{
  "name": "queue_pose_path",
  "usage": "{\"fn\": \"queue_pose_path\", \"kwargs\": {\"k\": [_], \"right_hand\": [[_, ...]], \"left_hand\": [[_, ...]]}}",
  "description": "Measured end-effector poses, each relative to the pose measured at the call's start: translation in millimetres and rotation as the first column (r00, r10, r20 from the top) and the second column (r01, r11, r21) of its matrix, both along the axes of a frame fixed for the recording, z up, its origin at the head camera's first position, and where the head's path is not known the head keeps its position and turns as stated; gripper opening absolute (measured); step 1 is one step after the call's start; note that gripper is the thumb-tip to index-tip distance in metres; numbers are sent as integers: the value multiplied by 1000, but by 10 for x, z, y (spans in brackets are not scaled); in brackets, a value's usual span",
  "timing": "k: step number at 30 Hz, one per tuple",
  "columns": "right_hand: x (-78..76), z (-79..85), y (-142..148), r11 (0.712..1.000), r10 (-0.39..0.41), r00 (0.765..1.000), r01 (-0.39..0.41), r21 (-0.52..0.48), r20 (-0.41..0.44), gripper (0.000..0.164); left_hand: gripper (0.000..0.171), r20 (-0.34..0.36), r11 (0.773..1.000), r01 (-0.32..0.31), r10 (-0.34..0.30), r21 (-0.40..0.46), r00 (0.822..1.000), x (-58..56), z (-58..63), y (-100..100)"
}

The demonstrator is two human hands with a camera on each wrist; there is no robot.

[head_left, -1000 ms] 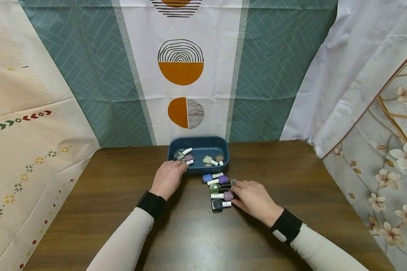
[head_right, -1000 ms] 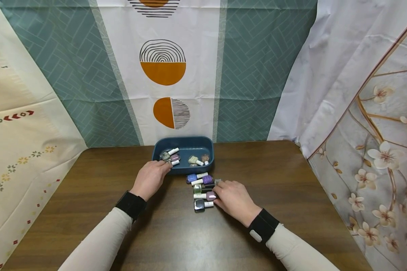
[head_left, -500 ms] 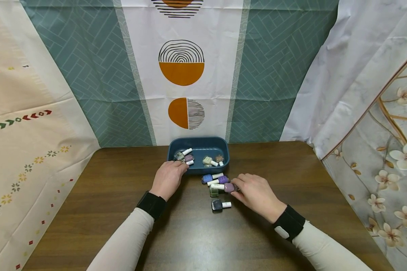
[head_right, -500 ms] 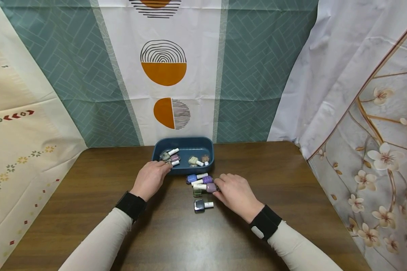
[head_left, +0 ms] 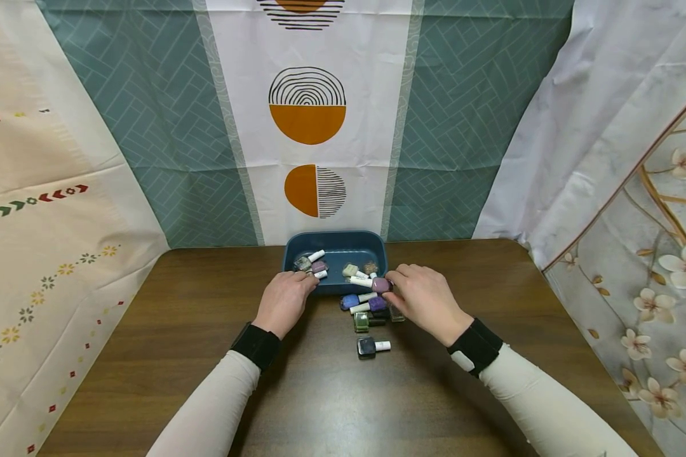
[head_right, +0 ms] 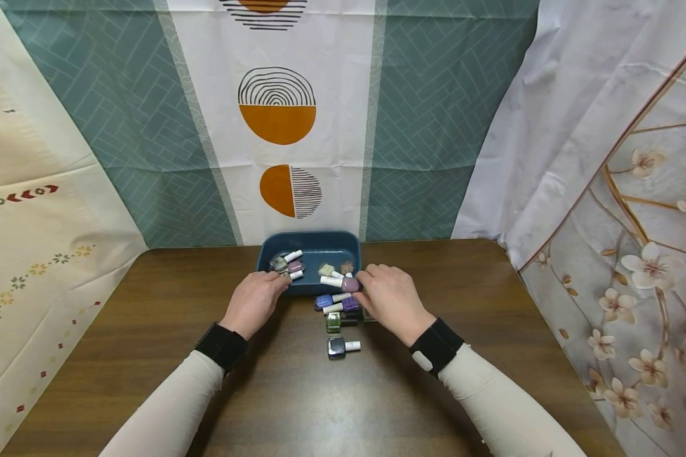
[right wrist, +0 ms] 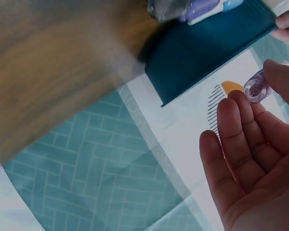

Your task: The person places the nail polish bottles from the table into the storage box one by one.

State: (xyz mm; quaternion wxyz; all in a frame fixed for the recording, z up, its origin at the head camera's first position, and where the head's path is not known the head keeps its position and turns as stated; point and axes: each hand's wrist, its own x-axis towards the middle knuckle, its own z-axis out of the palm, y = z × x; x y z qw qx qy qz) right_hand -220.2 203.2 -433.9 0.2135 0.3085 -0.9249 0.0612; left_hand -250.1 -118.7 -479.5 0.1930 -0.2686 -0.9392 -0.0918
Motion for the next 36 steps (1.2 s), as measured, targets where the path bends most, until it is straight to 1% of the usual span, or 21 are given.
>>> {"fn": "queue_pose_path", "kwargs": {"k": [5,8,13,20,22,29,36], "right_hand": [[-140,53,-54,1000,-23,1000,23,-14,-11,35],[-209,78,-89,999,-39,999,39,-17,-5,33],[-293,99,-146,998,-55,998,55,-7,19,29],[-413,100,-223,997,-78,997,78,16,-6,29],[-445,96,-251,996,-86,996,86,20,0,29],[-568,44,-339,992,-124,990,122,37,64,29],[-665,5,-395,987,-148,983,139,84,109,26]], "left_hand": [[14,-9,1000,8,-8,1,1000,-3,-6,2],[15,0,1000,5,-5,5,1000,-5,2,7],[16,12,1000,-1,1,4,1000,-4,14,10],[17,26,1000,-10,10,3,1000,-4,9,4],[17,28,1000,-11,11,5,1000,-4,5,3],[16,19,1000,-5,5,15,1000,-1,7,2],[16,25,1000,-7,6,17,1000,-1,7,2]]}}
